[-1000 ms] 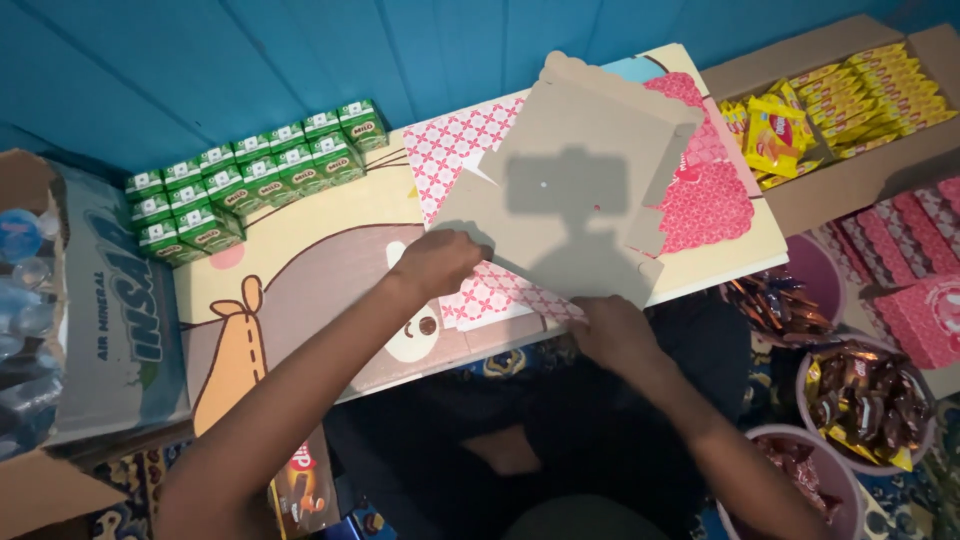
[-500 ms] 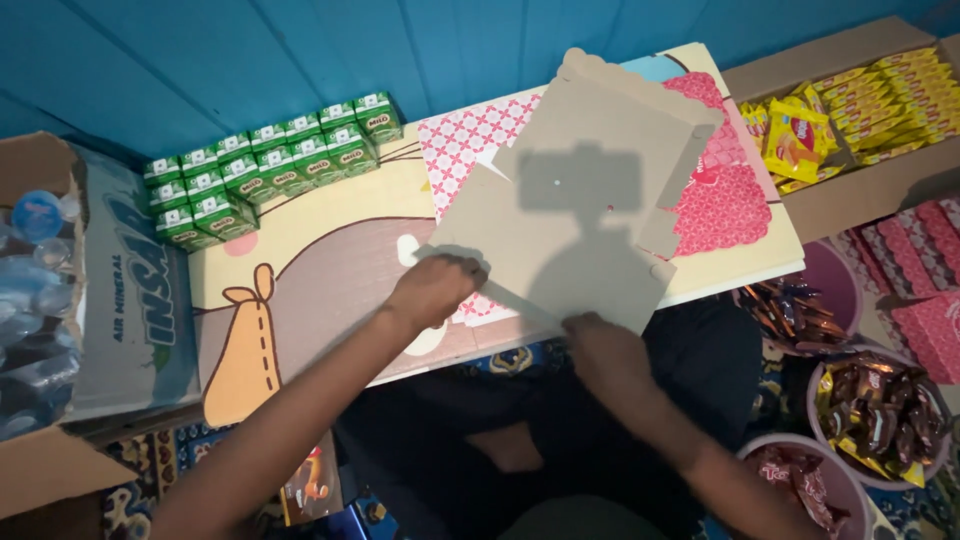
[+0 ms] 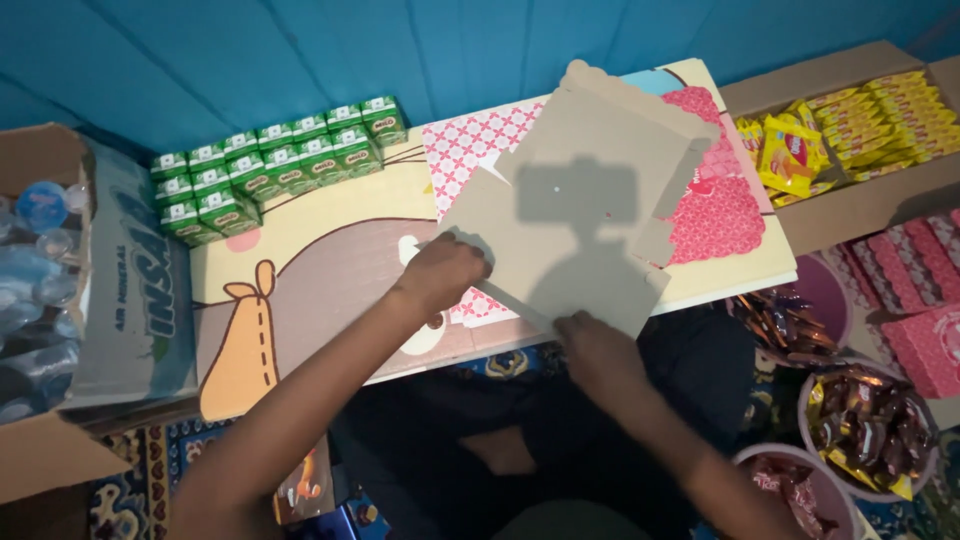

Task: Assembling a cardboard box by folding it along pre-scored lines and tucking in the flaps.

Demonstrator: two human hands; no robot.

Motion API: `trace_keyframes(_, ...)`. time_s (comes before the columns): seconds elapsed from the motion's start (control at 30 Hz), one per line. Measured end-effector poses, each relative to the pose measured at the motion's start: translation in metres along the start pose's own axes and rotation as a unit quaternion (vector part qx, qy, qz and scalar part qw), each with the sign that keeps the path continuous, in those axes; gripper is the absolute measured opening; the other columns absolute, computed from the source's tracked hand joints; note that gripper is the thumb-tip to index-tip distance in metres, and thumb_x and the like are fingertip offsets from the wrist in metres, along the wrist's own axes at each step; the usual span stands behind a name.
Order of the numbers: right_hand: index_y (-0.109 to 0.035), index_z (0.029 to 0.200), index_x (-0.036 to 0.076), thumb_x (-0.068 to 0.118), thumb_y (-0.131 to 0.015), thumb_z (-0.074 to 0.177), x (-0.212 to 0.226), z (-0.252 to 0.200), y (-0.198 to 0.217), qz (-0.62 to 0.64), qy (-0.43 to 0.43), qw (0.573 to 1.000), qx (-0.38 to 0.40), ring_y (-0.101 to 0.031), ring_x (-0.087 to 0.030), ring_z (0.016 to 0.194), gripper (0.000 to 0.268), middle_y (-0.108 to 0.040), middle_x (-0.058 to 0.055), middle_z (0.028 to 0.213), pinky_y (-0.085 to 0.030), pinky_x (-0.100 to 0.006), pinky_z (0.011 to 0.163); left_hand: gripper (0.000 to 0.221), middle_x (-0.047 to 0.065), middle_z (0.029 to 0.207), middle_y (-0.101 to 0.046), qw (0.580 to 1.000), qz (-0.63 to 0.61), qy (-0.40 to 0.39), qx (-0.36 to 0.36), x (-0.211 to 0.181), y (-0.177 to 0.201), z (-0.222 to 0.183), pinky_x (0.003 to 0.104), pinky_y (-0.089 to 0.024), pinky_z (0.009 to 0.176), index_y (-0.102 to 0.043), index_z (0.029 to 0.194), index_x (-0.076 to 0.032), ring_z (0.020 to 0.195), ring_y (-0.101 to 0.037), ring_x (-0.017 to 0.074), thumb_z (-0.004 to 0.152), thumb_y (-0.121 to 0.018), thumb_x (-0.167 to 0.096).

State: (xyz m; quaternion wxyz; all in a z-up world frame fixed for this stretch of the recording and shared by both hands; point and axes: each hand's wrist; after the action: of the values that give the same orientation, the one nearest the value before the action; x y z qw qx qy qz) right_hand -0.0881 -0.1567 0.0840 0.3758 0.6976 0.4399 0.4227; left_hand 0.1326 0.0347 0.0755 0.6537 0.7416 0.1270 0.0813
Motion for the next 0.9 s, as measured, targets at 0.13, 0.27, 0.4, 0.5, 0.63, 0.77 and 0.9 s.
trace_keyframes(0.13, -0.059, 0.139, 0.012, 0.022, -0.054, 0.096, 0.03, -0.018, -0.009, -0.009, 0.066, 0.997, -0.042, -0.068, -0.035, 0.111, 0.045, -0.066, -0.014, 0.119, -0.058, -0.046, 0.086, 0.024, 0.0, 0.1, -0.077, 0.996, 0.054, 0.038, -0.058, 0.008, 0.011, -0.021, 0.055, -0.036, 0.114, -0.08, 0.093, -0.023, 0.104, -0.071, 0.0238, 0.078, -0.077, -0.005)
trace_keyframes(0.27, -0.05, 0.144, 0.002, 0.037, -0.062, 0.096, 0.068, -0.025, -0.003, 0.097, 0.129, 0.987, -0.016, -0.065, -0.047, 0.112, 0.061, -0.061, -0.025, 0.125, -0.057, -0.053, 0.085, 0.038, 0.005, 0.147, -0.057, 0.985, 0.037, 0.155, -0.072, 0.012, 0.032, -0.044, 0.061, -0.021, 0.124, -0.073, 0.121, -0.02, 0.144, -0.041, 0.0306, 0.084, -0.077, -0.023)
trace_keyframes(0.4, -0.05, 0.143, -0.002, 0.046, -0.063, 0.097, 0.098, -0.014, 0.002, 0.135, 0.233, 0.962, -0.036, -0.065, -0.046, 0.115, 0.068, -0.06, -0.026, 0.13, -0.058, -0.046, 0.089, 0.072, 0.016, 0.157, -0.04, 0.927, -0.087, 0.267, -0.247, 0.022, 0.016, -0.06, 0.062, -0.025, 0.121, -0.052, 0.146, -0.016, 0.147, -0.035, 0.0398, 0.078, -0.072, -0.006)
trace_keyframes(0.5, -0.058, 0.138, -0.004, 0.029, -0.062, 0.098, 0.104, 0.007, 0.005, 0.21, 0.278, 0.936, -0.057, -0.067, -0.047, 0.109, 0.052, -0.067, -0.025, 0.119, -0.058, -0.048, 0.088, 0.075, 0.027, 0.153, -0.038, 0.844, -0.222, 0.336, -0.355, 0.015, 0.002, -0.067, 0.058, -0.034, 0.119, -0.047, 0.147, -0.001, 0.142, -0.039, 0.0477, 0.077, -0.074, -0.006)
trace_keyframes(0.63, -0.069, 0.127, 0.006, 0.022, -0.06, 0.098, 0.098, 0.043, 0.01, 0.271, 0.288, 0.91, -0.121, -0.068, -0.042, 0.111, 0.034, -0.072, -0.019, 0.112, -0.055, -0.046, 0.093, 0.066, 0.026, 0.144, -0.044, 0.716, -0.368, 0.416, -0.423, -0.015, -0.025, -0.072, 0.058, -0.034, 0.119, -0.048, 0.143, 0.002, 0.139, -0.042, 0.0489, 0.083, -0.076, -0.006)
trace_keyframes(0.77, -0.061, 0.139, 0.008, 0.018, -0.056, 0.1, 0.098, 0.086, 0.014, 0.081, 0.292, 0.911, -0.28, -0.06, -0.036, 0.126, 0.041, -0.064, -0.018, 0.132, -0.046, -0.045, 0.107, 0.043, 0.024, 0.146, -0.048, 0.64, -0.466, 0.418, -0.445, -0.052, -0.046, -0.072, 0.057, -0.032, 0.119, -0.063, 0.134, -0.001, 0.142, -0.04, 0.0471, 0.092, -0.063, -0.007)
trace_keyframes(0.9, -0.038, 0.159, 0.015, 0.024, -0.041, 0.104, 0.105, 0.129, 0.018, -0.079, 0.199, 0.968, -0.131, -0.039, -0.042, 0.148, 0.056, -0.037, -0.017, 0.164, -0.031, -0.063, 0.116, 0.048, 0.023, 0.159, -0.036, 0.596, -0.535, 0.384, -0.459, -0.071, -0.049, -0.062, 0.056, -0.022, 0.124, -0.056, 0.144, -0.004, 0.151, -0.024, 0.0453, 0.096, -0.054, -0.007)
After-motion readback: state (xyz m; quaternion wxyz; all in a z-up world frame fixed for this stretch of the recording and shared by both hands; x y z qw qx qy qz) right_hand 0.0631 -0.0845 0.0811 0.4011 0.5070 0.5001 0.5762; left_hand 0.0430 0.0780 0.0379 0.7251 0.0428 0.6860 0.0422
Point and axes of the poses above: each hand's wrist, its own z-axis towards the middle knuckle, its own y-axis out of the back of the hand, x = y × z
